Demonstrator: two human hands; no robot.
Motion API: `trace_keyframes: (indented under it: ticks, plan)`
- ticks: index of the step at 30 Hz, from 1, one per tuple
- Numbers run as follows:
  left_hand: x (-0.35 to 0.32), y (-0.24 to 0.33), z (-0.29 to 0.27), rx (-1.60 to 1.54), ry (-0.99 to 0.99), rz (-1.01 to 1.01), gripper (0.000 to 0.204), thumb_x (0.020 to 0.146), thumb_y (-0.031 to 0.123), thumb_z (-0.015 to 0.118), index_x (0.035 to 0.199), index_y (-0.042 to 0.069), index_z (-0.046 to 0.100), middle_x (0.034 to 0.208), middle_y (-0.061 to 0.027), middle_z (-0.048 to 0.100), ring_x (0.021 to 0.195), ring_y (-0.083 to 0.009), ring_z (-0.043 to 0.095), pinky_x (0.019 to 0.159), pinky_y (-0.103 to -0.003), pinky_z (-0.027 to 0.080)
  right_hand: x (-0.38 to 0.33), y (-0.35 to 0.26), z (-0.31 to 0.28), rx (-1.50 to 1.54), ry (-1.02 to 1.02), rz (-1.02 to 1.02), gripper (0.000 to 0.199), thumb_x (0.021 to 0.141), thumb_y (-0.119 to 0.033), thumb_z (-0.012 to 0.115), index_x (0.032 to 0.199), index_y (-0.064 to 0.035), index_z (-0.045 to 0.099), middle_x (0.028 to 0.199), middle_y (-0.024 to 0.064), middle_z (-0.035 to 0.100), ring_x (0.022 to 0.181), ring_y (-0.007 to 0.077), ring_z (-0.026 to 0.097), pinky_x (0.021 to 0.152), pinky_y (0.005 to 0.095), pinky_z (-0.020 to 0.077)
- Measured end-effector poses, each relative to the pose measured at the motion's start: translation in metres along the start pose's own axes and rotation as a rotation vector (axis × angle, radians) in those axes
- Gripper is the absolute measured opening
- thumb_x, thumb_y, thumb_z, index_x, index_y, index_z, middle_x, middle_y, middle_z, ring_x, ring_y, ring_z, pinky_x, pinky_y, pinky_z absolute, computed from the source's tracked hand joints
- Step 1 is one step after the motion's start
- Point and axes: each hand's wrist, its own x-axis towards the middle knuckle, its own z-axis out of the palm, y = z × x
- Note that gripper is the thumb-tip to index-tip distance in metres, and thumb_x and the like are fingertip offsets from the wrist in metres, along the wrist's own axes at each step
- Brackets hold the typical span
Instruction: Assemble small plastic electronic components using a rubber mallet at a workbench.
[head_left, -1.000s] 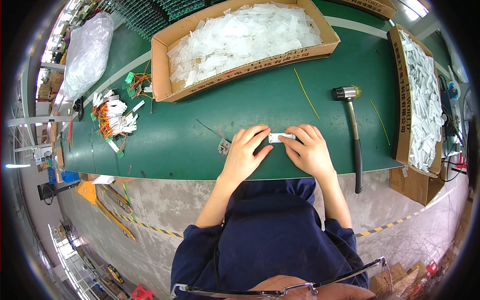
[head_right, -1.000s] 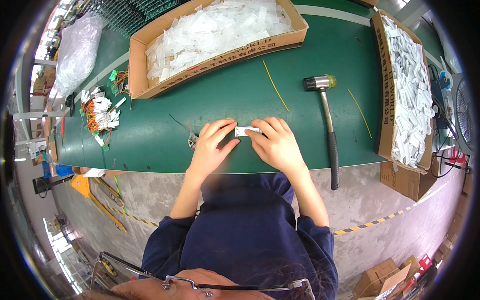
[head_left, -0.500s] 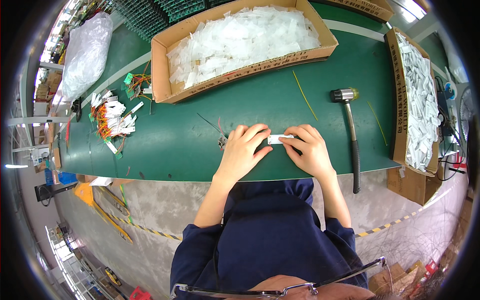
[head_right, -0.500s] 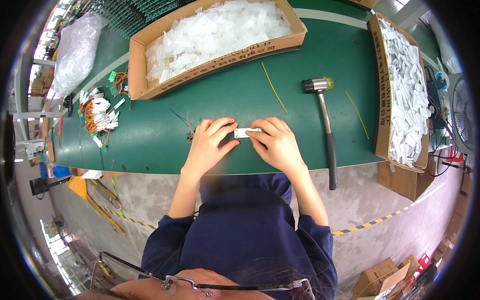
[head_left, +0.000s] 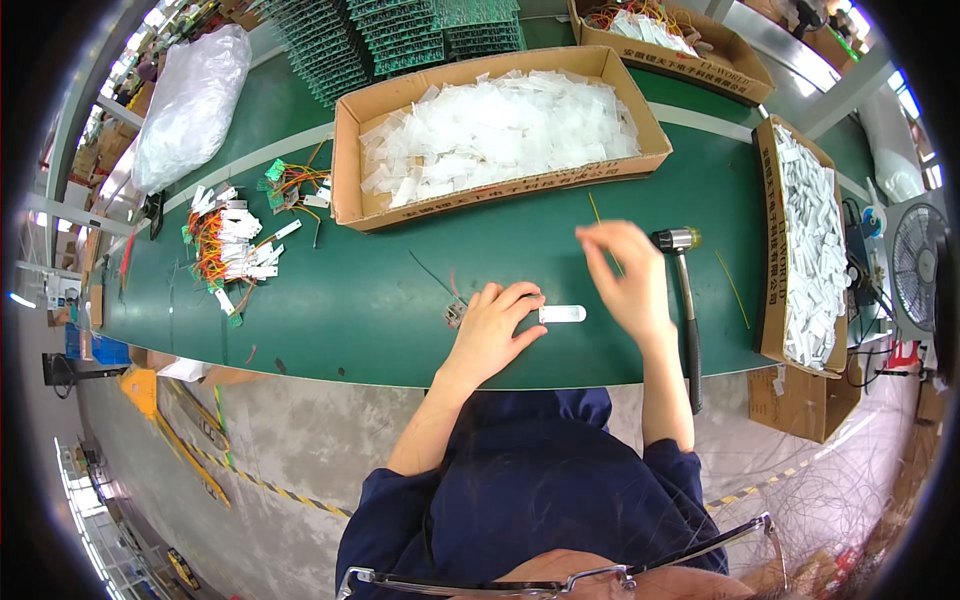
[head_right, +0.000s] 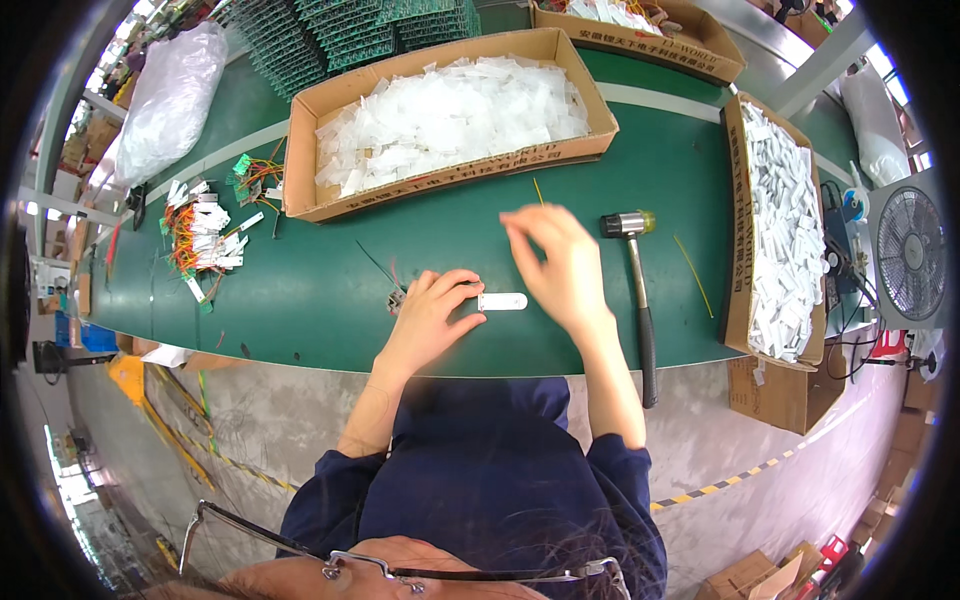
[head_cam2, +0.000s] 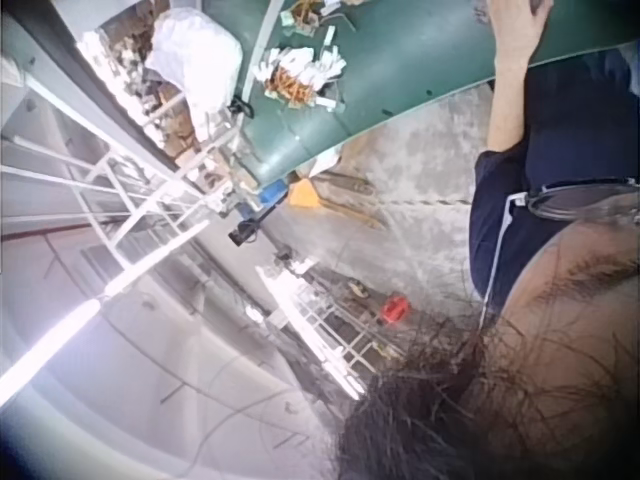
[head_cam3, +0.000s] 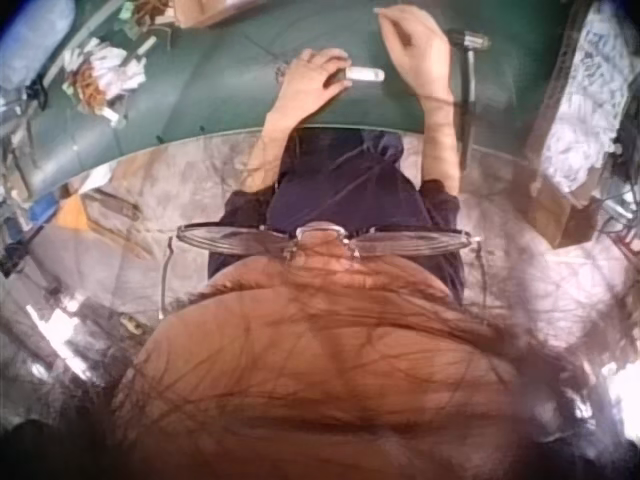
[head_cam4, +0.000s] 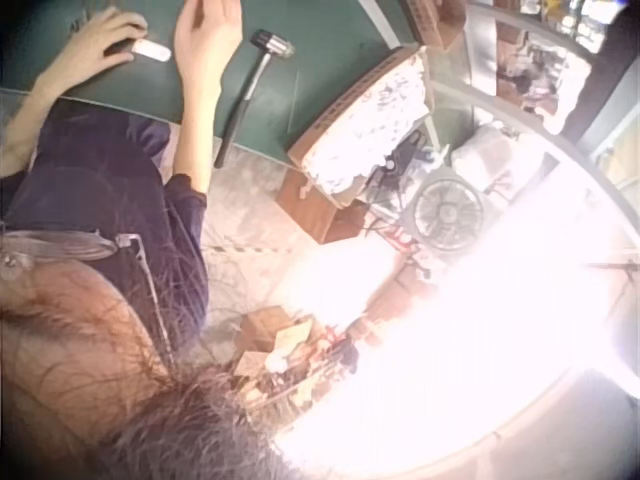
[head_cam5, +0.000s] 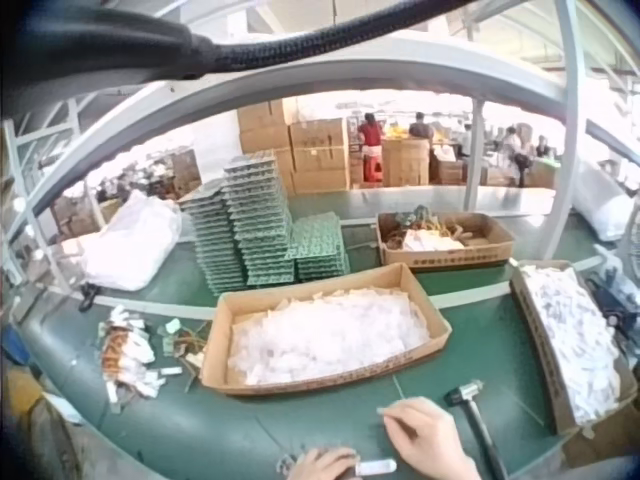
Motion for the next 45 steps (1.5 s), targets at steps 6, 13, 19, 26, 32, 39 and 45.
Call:
trace_keyframes:
  ticks: [6, 13, 19, 26, 32, 39, 45]
  plan:
    - [0.002, -0.002, 0.005, -0.022, 0.012, 0.030, 0.035, 0.078, 0.024, 0.076, 0.109, 0.011, 0.066, 0.118, 0.0054, 0.059, 0.095, -0.0221, 0.050, 0.086, -0.035, 0.041, 0.118, 0.042, 0.066, -0.256, -0.192, 0.087, 0.024, 0.085, -0.026, 0.067, 0.095, -0.0038, 0.070, 0.096, 0.0152, 0.069, 0.091, 0.0338, 0.067, 0.079, 0.0409, 0.0540]
    - [-0.005, -0.009, 0.007, -0.058, 0.075, 0.076, 0.033, 0.080, 0.025, 0.074, 0.108, 0.012, 0.064, 0.117, 0.0040, 0.057, 0.096, -0.0221, 0.051, 0.083, -0.036, 0.041, 0.144, 0.037, 0.115, -0.501, -0.478, 0.355, 0.040, 0.077, -0.030, 0.072, 0.104, -0.0017, 0.067, 0.100, 0.0165, 0.070, 0.097, 0.0328, 0.067, 0.083, 0.0412, 0.0534]
    - [-0.002, -0.011, 0.008, -0.061, 0.056, 0.096, 0.033, 0.079, 0.026, 0.075, 0.107, 0.012, 0.064, 0.117, 0.0040, 0.058, 0.096, -0.0217, 0.051, 0.083, -0.036, 0.041, 0.130, 0.054, 0.090, -0.098, -0.257, 0.265, 0.036, 0.077, -0.019, 0.070, 0.109, -0.0017, 0.066, 0.096, 0.0121, 0.069, 0.089, 0.0249, 0.066, 0.080, 0.0355, 0.0521]
    - [-0.006, -0.014, 0.008, -0.071, 0.046, 0.048, 0.034, 0.077, 0.024, 0.077, 0.107, 0.012, 0.066, 0.118, 0.0047, 0.060, 0.097, -0.0222, 0.051, 0.086, -0.035, 0.041, 0.034, 0.005, 0.010, 0.051, -0.181, 0.261, 0.045, 0.080, -0.009, 0.072, 0.122, -0.0047, 0.056, 0.083, 0.0091, 0.064, 0.072, 0.0195, 0.062, 0.066, 0.0317, 0.0505]
    - [-0.001, -0.007, 0.006, -0.063, 0.052, 0.042, 0.037, 0.075, 0.021, 0.079, 0.109, 0.011, 0.067, 0.118, 0.0037, 0.062, 0.100, -0.0220, 0.053, 0.089, -0.036, 0.042, -0.057, 0.020, -0.009, -0.351, -0.245, 0.483, 0.032, 0.085, -0.011, 0.065, 0.116, -0.0053, 0.060, 0.091, 0.0146, 0.063, 0.079, 0.0321, 0.065, 0.070, 0.0417, 0.0523]
    - [-0.001, -0.006, 0.003, -0.058, 0.036, 0.014, 0.037, 0.075, 0.019, 0.079, 0.109, 0.011, 0.068, 0.118, 0.0036, 0.062, 0.099, -0.0217, 0.053, 0.088, -0.035, 0.042, -0.066, 0.013, -0.049, -0.423, -0.413, 0.166, 0.038, 0.079, 0.004, 0.056, 0.112, -0.0075, 0.068, 0.118, 0.0071, 0.060, 0.094, 0.0280, 0.063, 0.082, 0.0389, 0.0529]
    - [0.000, -0.007, 0.005, -0.061, 0.029, 0.018, 0.037, 0.075, 0.020, 0.079, 0.109, 0.011, 0.068, 0.119, 0.0042, 0.062, 0.099, -0.0213, 0.053, 0.088, -0.035, 0.042, -0.081, 0.022, -0.062, -0.381, -0.531, 0.005, 0.038, 0.073, 0.005, 0.060, 0.108, -0.0055, 0.069, 0.119, 0.0049, 0.061, 0.096, 0.0241, 0.060, 0.084, 0.0361, 0.0528]
